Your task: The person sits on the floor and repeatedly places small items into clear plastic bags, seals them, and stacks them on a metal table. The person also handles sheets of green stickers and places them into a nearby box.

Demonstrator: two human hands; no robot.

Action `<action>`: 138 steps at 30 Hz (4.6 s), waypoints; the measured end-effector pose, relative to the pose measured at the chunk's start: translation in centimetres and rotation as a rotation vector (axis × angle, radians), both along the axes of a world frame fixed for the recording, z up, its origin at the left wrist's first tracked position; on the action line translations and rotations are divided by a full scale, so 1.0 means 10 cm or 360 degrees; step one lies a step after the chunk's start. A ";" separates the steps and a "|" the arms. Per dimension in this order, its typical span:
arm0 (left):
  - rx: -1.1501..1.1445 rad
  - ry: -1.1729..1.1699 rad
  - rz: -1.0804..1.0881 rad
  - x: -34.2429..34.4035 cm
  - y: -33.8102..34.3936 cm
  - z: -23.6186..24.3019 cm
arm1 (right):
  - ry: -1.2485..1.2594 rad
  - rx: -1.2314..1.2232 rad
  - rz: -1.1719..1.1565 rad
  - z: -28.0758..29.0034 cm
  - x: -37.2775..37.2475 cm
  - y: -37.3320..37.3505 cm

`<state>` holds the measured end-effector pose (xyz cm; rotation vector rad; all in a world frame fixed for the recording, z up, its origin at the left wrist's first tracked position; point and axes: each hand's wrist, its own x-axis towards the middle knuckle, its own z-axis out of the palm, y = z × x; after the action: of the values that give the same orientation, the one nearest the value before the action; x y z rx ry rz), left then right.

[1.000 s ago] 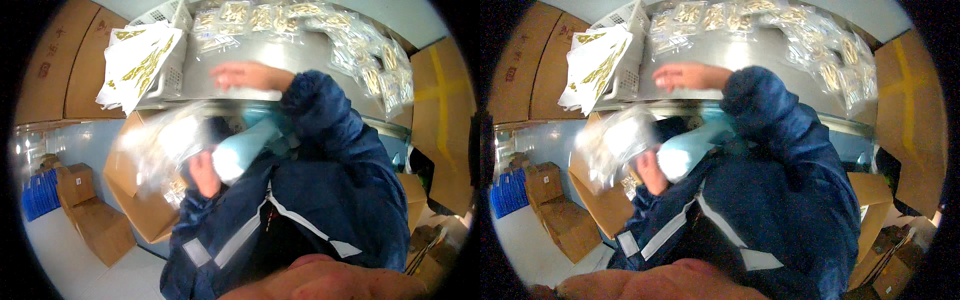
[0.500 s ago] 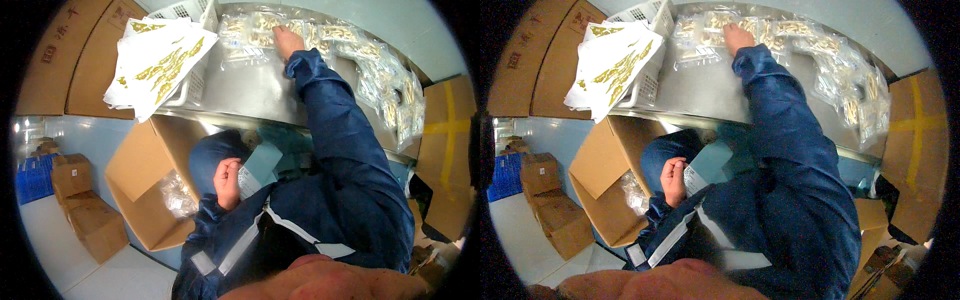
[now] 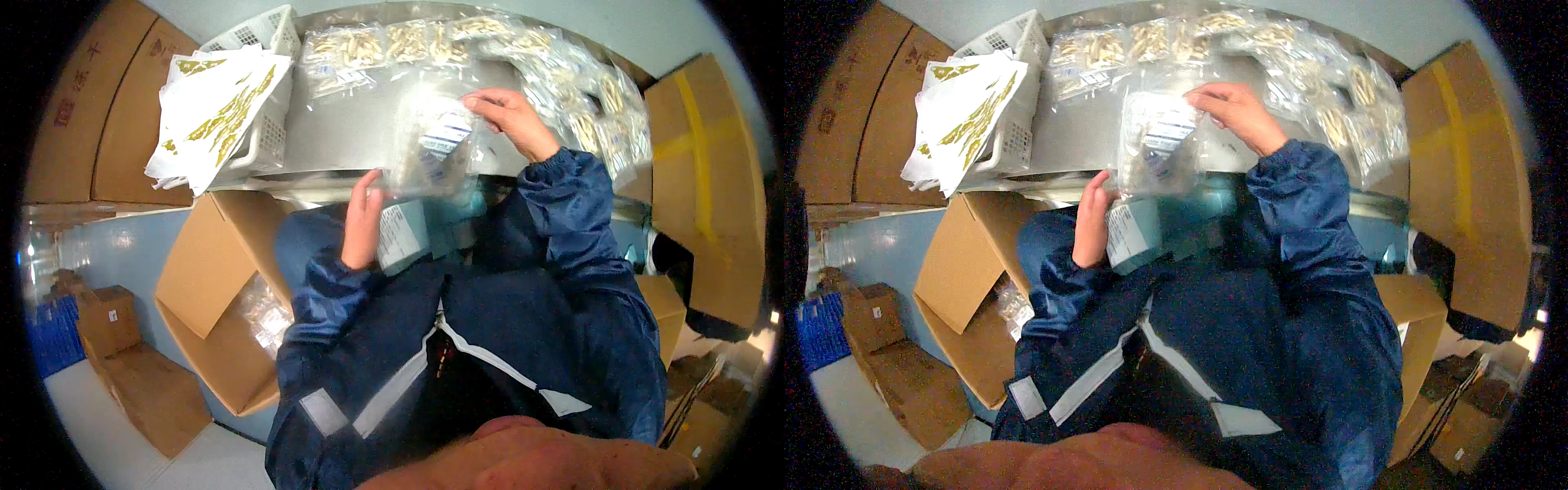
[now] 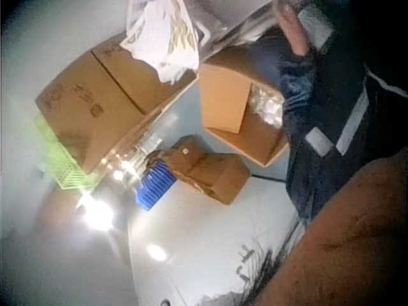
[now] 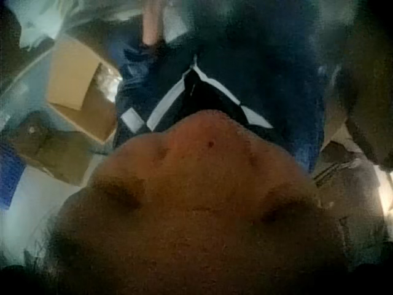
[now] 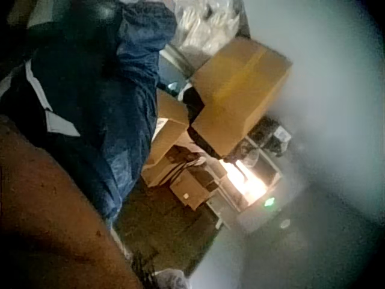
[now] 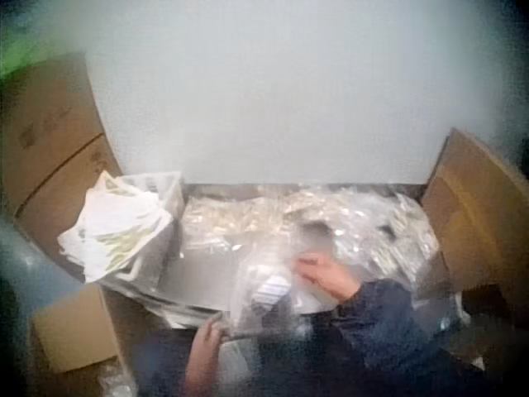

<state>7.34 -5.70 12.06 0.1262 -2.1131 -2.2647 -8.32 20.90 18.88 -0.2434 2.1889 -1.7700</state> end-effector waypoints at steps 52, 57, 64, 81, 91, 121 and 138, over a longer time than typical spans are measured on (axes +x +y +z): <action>-0.0361 0.0013 -0.0445 0.05 0.05 0.12 | 0.0424 0.0453 -0.0613 -0.67 0.69 0.22; 0.0175 -0.0719 -0.0761 -0.36 0.05 0.11 | 0.1546 0.0673 0.0025 -0.51 0.91 -0.38; 0.0015 -0.0339 -0.0325 -0.51 0.13 -0.30 | 0.0815 0.0390 -0.0150 -0.95 0.68 -0.36; -0.1541 -0.0242 0.0027 -1.22 0.23 -0.85 | 0.0392 0.0936 -0.0342 -1.46 0.28 -0.55; 0.0028 -0.0891 -0.0215 -0.72 -0.02 -0.81 | -0.0307 -0.0236 -0.0202 -1.48 0.15 -0.43; 0.0187 -0.0315 0.0346 0.19 -0.40 -0.45 | 0.0194 -0.0124 -0.0643 -1.17 -0.35 -0.73; 0.0053 0.0258 0.0079 0.08 0.42 0.10 | -0.0351 -0.0376 0.0534 -0.64 1.16 -0.47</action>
<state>8.09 -1.54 13.03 -0.0040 -1.9708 -2.2017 3.32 16.17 12.49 -0.4206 1.6759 -1.7648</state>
